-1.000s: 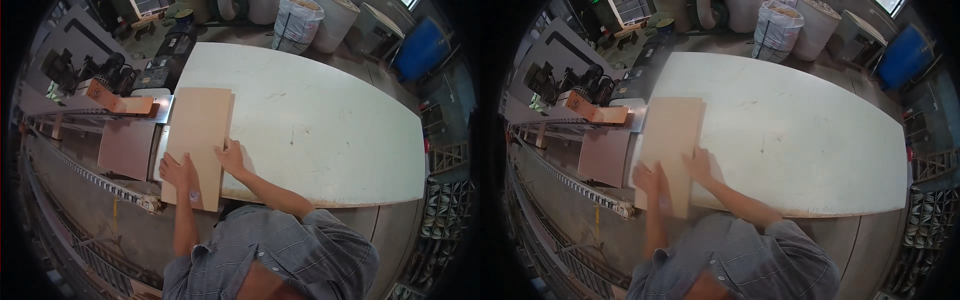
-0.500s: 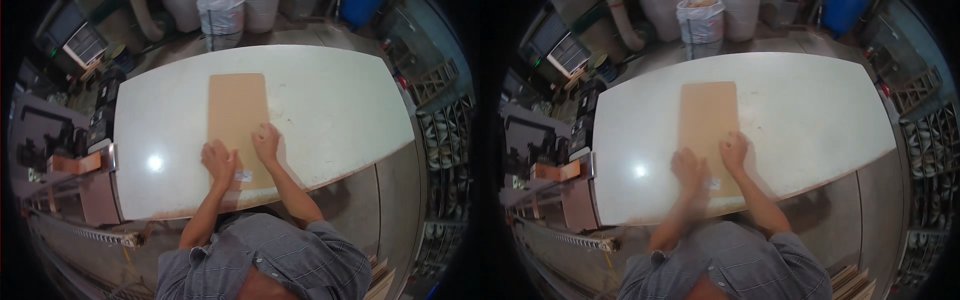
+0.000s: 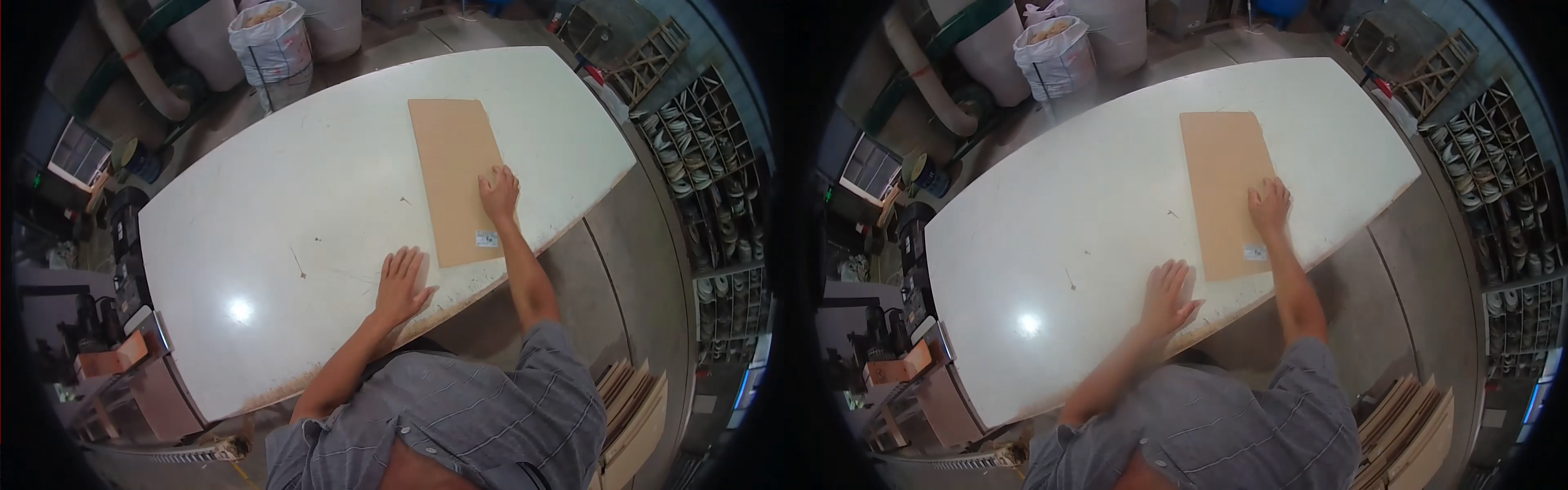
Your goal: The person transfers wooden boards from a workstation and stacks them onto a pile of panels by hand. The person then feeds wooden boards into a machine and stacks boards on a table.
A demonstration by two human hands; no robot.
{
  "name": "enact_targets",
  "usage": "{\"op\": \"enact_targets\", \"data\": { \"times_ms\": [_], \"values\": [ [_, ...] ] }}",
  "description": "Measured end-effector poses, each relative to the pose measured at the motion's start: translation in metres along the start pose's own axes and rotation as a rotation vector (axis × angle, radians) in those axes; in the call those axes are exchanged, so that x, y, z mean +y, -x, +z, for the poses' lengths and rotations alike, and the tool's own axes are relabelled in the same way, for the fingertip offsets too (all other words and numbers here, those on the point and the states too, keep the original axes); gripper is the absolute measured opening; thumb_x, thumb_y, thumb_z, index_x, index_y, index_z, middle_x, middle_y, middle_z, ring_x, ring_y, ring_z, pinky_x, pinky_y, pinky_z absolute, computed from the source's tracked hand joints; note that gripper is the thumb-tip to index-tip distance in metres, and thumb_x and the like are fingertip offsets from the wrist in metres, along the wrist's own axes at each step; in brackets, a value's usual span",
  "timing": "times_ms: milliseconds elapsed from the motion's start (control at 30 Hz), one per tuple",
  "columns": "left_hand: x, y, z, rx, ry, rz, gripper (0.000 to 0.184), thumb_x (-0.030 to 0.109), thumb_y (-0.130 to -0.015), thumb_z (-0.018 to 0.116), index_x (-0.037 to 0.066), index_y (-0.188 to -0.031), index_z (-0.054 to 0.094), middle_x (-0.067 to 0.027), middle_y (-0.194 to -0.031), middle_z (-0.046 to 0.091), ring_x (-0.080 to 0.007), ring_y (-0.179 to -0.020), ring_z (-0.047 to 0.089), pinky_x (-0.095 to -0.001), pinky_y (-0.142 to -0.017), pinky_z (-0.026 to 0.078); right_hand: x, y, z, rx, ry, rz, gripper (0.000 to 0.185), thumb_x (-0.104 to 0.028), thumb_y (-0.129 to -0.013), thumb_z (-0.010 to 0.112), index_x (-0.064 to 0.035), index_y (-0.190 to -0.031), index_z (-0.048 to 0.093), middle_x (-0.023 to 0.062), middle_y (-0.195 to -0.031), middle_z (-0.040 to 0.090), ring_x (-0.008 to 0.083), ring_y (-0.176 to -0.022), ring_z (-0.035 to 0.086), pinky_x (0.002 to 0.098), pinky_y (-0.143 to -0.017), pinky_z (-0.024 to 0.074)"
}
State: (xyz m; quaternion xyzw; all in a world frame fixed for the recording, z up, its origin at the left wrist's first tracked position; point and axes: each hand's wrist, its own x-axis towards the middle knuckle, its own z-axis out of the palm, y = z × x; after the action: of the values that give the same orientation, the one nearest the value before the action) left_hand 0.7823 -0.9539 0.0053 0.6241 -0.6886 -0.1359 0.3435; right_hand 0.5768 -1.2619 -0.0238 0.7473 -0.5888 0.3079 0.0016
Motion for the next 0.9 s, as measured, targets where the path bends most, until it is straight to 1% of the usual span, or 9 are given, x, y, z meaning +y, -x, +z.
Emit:
{"op": "enact_targets", "data": {
  "times_ms": [133, 300, 400, 533, 600, 633, 767, 833, 900],
  "values": [
    [-0.015, 0.032, -0.019, 0.032, 0.021, -0.014, 0.072, 0.030, -0.086, 0.080, 0.003, -0.145, 0.051, -0.0178, -0.155, 0.047, -0.0366, -0.147, 0.039, -0.0529, -0.124, 0.025, 0.003, -0.008, -0.002, -0.001, 0.016, -0.047, 0.050, -0.035, -0.089, 0.075, -0.0050, -0.127, 0.066, 0.0196, -0.142, 0.056, 0.0399, -0.131, 0.049, 0.0537, -0.111, 0.0386],
    [-0.029, 0.078, -0.041, 0.107, -0.062, -0.149, 0.064, 0.026, -0.085, 0.080, 0.003, -0.139, 0.055, -0.0193, -0.154, 0.048, -0.0400, -0.147, 0.039, -0.0566, -0.122, 0.028, 0.024, -0.017, 0.010, -0.058, -0.038, -0.156, 0.049, -0.031, -0.087, 0.079, -0.0034, -0.125, 0.066, 0.0212, -0.136, 0.060, 0.0388, -0.126, 0.054, 0.0508, -0.110, 0.0401],
    [-0.041, 0.110, -0.069, 0.248, -0.143, -0.236, 0.058, 0.026, -0.086, 0.080, 0.003, -0.134, 0.058, -0.0204, -0.155, 0.047, -0.0424, -0.146, 0.039, -0.0592, -0.121, 0.029, 0.074, -0.031, 0.062, -0.058, -0.240, -0.200, 0.043, -0.028, -0.098, 0.069, 0.0004, -0.130, 0.061, 0.0203, -0.133, 0.061, 0.0373, -0.128, 0.051, 0.0499, -0.113, 0.0359],
    [-0.059, 0.168, -0.117, 0.436, -0.241, -0.470, 0.053, 0.026, -0.085, 0.079, 0.006, -0.130, 0.060, -0.0200, -0.151, 0.050, -0.0425, -0.144, 0.040, -0.0583, -0.121, 0.029, 0.085, -0.044, 0.057, -0.054, 0.121, -0.511, 0.043, -0.033, -0.103, 0.064, 0.0029, -0.126, 0.066, 0.0260, -0.135, 0.060, 0.0413, -0.129, 0.052, 0.0538, -0.112, 0.0387],
    [-0.067, 0.210, -0.138, 0.522, -0.378, -0.654, 0.052, 0.028, -0.085, 0.079, 0.004, -0.128, 0.060, -0.0208, -0.151, 0.048, -0.0419, -0.145, 0.039, -0.0584, -0.121, 0.029, 0.070, -0.052, 0.042, -0.130, 0.073, -0.456, 0.046, -0.035, -0.103, 0.061, 0.0072, -0.121, 0.065, 0.0299, -0.126, 0.065, 0.0492, -0.115, 0.060, 0.0535, -0.102, 0.0480],
    [-0.072, 0.228, -0.144, 0.553, -0.425, -0.724, 0.052, 0.029, -0.085, 0.079, 0.003, -0.126, 0.059, -0.0211, -0.152, 0.047, -0.0417, -0.145, 0.038, -0.0584, -0.121, 0.029, 0.042, -0.052, 0.021, -0.274, -0.087, -0.232, 0.045, -0.034, -0.102, 0.060, 0.0082, -0.119, 0.065, 0.0309, -0.119, 0.067, 0.0508, -0.107, 0.063, 0.0534, -0.095, 0.0523],
    [-0.081, 0.283, -0.166, 0.787, -0.585, -0.911, 0.052, 0.031, -0.087, 0.076, 0.002, -0.126, 0.058, -0.0209, -0.150, 0.047, -0.0407, -0.144, 0.037, -0.0579, -0.121, 0.028, -0.003, -0.024, 0.000, -0.306, -0.248, -0.030, 0.058, -0.043, -0.099, 0.060, 0.0090, -0.124, 0.065, 0.0297, -0.117, 0.068, 0.0460, -0.112, 0.064, 0.0502, -0.099, 0.0499],
    [-0.081, 0.276, -0.166, 0.766, -0.592, -0.949, 0.052, 0.031, -0.088, 0.074, 0.002, -0.128, 0.057, -0.0205, -0.149, 0.047, -0.0402, -0.144, 0.037, -0.0579, -0.120, 0.028, -0.020, -0.019, -0.010, -0.240, -0.037, -0.237, 0.049, -0.041, -0.099, 0.062, 0.0050, -0.116, 0.067, 0.0255, -0.110, 0.069, 0.0412, -0.104, 0.066, 0.0485, -0.089, 0.0522],
    [-0.077, 0.275, -0.164, 0.759, -0.588, -0.971, 0.052, 0.031, -0.089, 0.073, 0.002, -0.129, 0.056, -0.0202, -0.148, 0.047, -0.0397, -0.144, 0.037, -0.0579, -0.120, 0.028, -0.043, -0.002, -0.037, 0.009, 0.478, -0.733, 0.033, -0.034, -0.100, 0.064, -0.0019, -0.097, 0.073, 0.0180, -0.091, 0.072, 0.0317, -0.083, 0.071, 0.0457, -0.067, 0.0572]
  ]
}}
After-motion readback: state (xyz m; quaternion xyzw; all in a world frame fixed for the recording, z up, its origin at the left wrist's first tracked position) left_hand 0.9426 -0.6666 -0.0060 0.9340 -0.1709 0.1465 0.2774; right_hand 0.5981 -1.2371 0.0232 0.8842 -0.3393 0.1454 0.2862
